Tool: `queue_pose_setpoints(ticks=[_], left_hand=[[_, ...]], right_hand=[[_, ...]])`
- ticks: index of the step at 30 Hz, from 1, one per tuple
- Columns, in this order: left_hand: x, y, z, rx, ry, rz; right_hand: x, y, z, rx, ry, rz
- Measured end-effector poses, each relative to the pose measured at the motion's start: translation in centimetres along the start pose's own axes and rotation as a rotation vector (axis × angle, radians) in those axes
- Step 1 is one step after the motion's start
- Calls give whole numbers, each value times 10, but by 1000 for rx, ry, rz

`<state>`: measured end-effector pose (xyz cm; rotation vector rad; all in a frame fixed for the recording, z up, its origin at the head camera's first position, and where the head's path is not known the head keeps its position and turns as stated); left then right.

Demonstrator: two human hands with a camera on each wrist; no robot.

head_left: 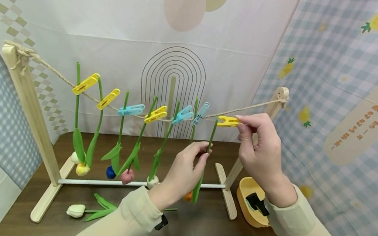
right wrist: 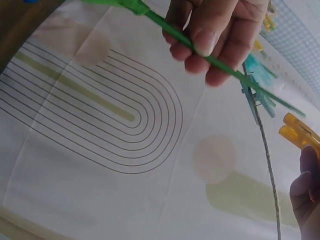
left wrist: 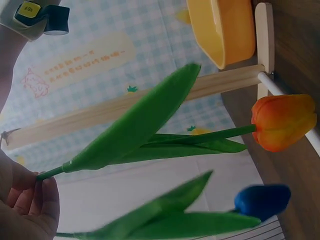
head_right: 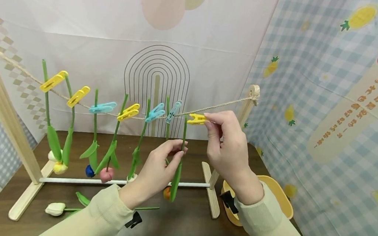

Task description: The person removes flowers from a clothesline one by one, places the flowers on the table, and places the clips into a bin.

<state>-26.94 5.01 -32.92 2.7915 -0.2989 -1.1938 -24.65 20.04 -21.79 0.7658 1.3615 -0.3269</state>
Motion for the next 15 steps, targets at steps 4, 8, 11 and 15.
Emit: queue_pose_setpoints(ticks=[4,8,11,15], left_hand=[[6,3,2,-1,-1,16],[15,6,3,-8,-10,35],[22,10,3,-21,-16,49],[30,14,3,-73,-32,73]], right_hand=[[4,0,-4,13,-11,17],[11,1,-9,33,-15,53],[16,2,-12,51,-21,82],[20,4,-14,66,-35,111]])
Point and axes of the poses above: each hand's wrist, its own x-axis away from the middle knuckle, its own y-axis out of the back of the hand, z = x × y, the point moved 4 cm from there along -x, towards the middle knuckle, and after that the axes turned 12 degrees about x, right-handed, at the moved point
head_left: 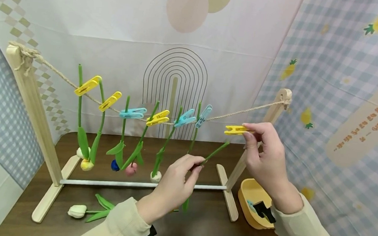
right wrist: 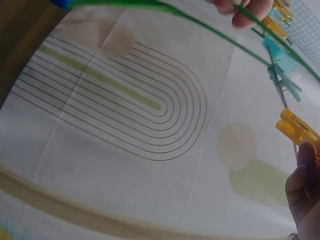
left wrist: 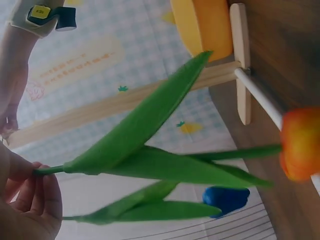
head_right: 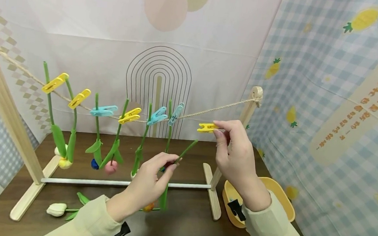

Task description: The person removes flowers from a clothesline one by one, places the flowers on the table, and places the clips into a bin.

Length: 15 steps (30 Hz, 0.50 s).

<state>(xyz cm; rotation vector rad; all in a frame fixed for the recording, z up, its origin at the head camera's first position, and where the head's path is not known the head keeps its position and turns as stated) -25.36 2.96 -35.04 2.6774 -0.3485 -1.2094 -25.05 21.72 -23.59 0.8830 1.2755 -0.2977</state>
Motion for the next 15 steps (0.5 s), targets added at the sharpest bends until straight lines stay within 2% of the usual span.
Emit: queue_pose_setpoints(ticks=[3,10,15], left_hand=[[8,1,2,-64,-8,43],[31,-3,5,-224,-11,219],[46,-4,11,-334,-9,313]], right_hand=[[4,1,-3,8,-2,19],[20,-4,-19,9,20,73],[36,-8,-33,-10,-9,123]])
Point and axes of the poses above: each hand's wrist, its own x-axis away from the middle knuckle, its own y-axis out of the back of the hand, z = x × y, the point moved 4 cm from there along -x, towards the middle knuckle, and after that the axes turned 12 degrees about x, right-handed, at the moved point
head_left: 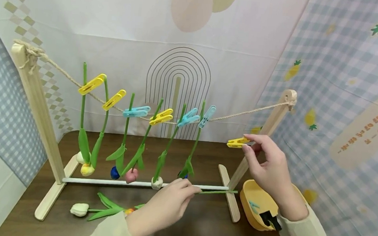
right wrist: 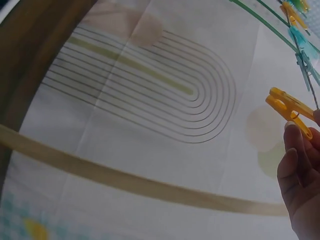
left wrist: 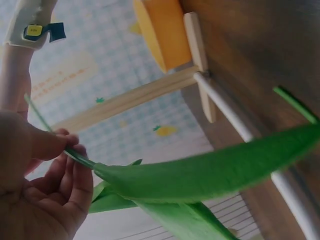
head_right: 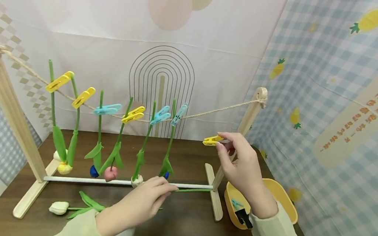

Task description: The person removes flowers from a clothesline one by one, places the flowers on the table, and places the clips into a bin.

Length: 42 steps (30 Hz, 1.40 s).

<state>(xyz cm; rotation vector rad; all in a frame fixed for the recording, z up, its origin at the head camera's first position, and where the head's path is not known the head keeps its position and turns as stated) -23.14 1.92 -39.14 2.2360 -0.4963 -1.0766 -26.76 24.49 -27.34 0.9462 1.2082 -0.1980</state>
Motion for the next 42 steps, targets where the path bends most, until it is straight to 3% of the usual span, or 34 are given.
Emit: queue_pose_setpoints(ticks=[7,11,20,26,34,38,42], left_hand=[[22,-5,11,-92,37,164],[34,-7,18,-153,35,221],[57,-13,38,-318,104,367],[75,-13,52,-334,132,368],[93,-13,67,-355,157,342],[100,-11,74,-329,187,360],[105,-10,80,-333,205,336]], right_hand=[[24,-3,-15,19,-89,62],[41,-5,-25,38,-146,106],[87,-10,-53,124,-299,228],[118,-7,-62,169,-335,245],[146,-4,-80,165,-481,270],[162,-4,-91,213,-547,321],[180,-5,-103,267,-597,397]])
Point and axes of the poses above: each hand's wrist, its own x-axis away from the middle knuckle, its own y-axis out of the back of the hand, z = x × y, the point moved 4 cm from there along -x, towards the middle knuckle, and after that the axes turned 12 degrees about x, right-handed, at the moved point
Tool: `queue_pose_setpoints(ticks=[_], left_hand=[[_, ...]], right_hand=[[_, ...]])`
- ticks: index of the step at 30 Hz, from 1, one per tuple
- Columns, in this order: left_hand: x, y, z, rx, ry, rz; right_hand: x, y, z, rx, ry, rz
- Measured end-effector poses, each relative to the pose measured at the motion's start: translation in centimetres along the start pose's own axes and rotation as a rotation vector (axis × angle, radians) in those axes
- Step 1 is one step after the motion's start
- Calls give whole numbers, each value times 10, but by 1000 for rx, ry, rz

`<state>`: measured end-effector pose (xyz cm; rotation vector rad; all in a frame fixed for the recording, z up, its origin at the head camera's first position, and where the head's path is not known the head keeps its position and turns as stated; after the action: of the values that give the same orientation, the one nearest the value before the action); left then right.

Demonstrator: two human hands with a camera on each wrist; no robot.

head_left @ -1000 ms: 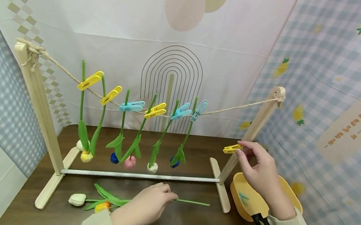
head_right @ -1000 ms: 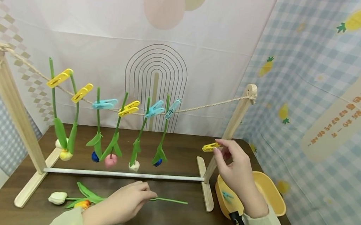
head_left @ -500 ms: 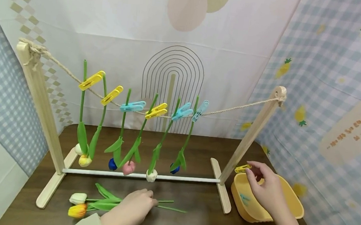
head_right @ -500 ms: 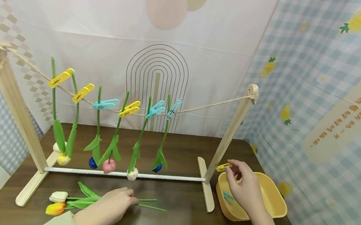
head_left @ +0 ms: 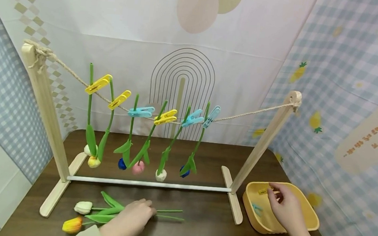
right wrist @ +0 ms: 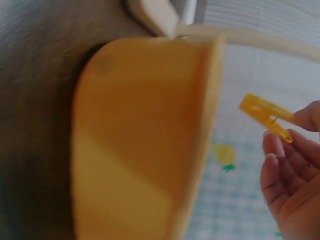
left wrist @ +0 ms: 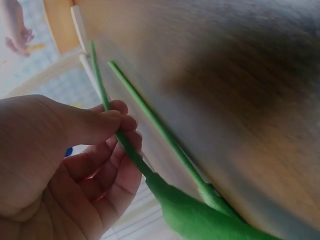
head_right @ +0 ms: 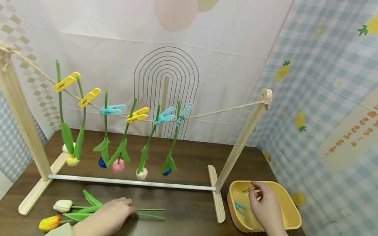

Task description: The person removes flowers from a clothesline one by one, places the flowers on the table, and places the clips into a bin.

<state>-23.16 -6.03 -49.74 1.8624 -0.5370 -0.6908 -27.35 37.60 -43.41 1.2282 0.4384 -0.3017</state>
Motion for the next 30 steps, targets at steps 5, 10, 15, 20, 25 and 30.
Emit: queue_pose_setpoints(ticks=[5,10,15,20,25,30], left_hand=[[2,-2,5,-8,16,-18],[2,-2,7,-8,25,-18],[2,-2,8,-14,26,-37],[2,-2,10,-16,37,-65],[2,-4,11,-19,51,-67],[2,-6,13,-5,61,-63]], right_hand=[[6,-15,-21,51,-49,125],[11,-24,-33,76,-95,236],[12,-29,-37,65,-115,288],[14,-35,-39,46,-125,348],[15,-40,-40,24,-125,410],[16,-43,-41,30,-132,429]])
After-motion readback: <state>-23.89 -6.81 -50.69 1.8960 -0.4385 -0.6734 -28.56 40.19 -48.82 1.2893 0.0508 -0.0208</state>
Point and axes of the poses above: each hand's wrist, its own x-axis away from the middle knuckle, its own y-axis out of the back of the hand, z = x × y, the point moved 4 cm from there along -x, towards the middle knuckle, and after that the axes turned 12 degrees about x, right-handed, at the moved point
